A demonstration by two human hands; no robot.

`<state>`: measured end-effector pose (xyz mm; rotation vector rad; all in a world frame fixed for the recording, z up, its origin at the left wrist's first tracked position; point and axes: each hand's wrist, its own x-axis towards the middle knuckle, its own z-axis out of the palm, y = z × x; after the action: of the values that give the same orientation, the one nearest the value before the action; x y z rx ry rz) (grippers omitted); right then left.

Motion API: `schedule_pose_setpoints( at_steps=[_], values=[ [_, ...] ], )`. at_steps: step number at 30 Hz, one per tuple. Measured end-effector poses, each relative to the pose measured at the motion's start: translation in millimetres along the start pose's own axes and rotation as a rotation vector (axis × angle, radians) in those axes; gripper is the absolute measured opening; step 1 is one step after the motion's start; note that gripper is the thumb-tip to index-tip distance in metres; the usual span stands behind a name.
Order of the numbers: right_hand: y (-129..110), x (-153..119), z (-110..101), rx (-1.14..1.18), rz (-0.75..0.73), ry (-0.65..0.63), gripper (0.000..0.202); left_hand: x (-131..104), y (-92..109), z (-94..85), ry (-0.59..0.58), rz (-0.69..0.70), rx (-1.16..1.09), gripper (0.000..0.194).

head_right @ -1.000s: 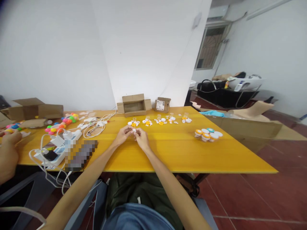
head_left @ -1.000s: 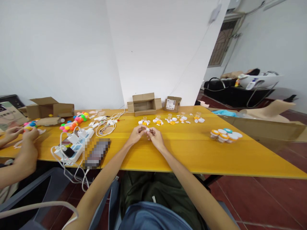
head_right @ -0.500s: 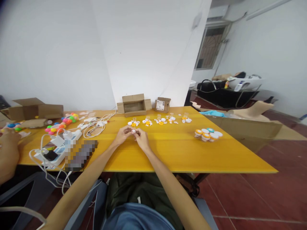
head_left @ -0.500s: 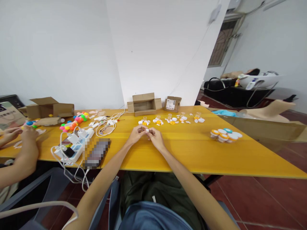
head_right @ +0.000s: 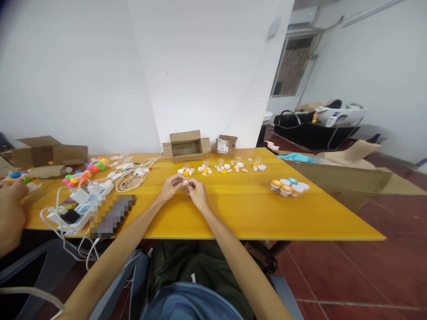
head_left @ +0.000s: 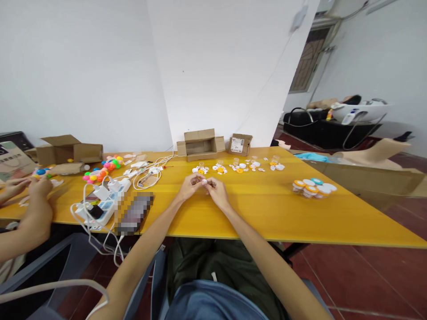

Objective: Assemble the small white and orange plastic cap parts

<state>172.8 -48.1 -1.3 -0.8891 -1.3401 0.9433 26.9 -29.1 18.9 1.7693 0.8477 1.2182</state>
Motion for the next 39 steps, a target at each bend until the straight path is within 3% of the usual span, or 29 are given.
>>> schedule_pose_setpoints(
  at_steps=[12, 31, 39],
  values=[
    [4.6, 0.8, -0.7, 0.017, 0.017, 0.0, 0.029, 1.2, -1.2, -1.3, 0.014, -0.028, -0.068, 0.04],
    [-0.3, -0.4, 0.4, 0.033, 0.0, 0.058, 0.032, 2.5, 4.5, -0.9, 0.025, -0.029, -0.107, 0.032],
    [2.1, 1.0, 0.0, 0.045, -0.015, 0.053, 0.031, 2.7, 0.0, -0.8, 0.016, -0.008, -0.133, 0.037]
  ],
)
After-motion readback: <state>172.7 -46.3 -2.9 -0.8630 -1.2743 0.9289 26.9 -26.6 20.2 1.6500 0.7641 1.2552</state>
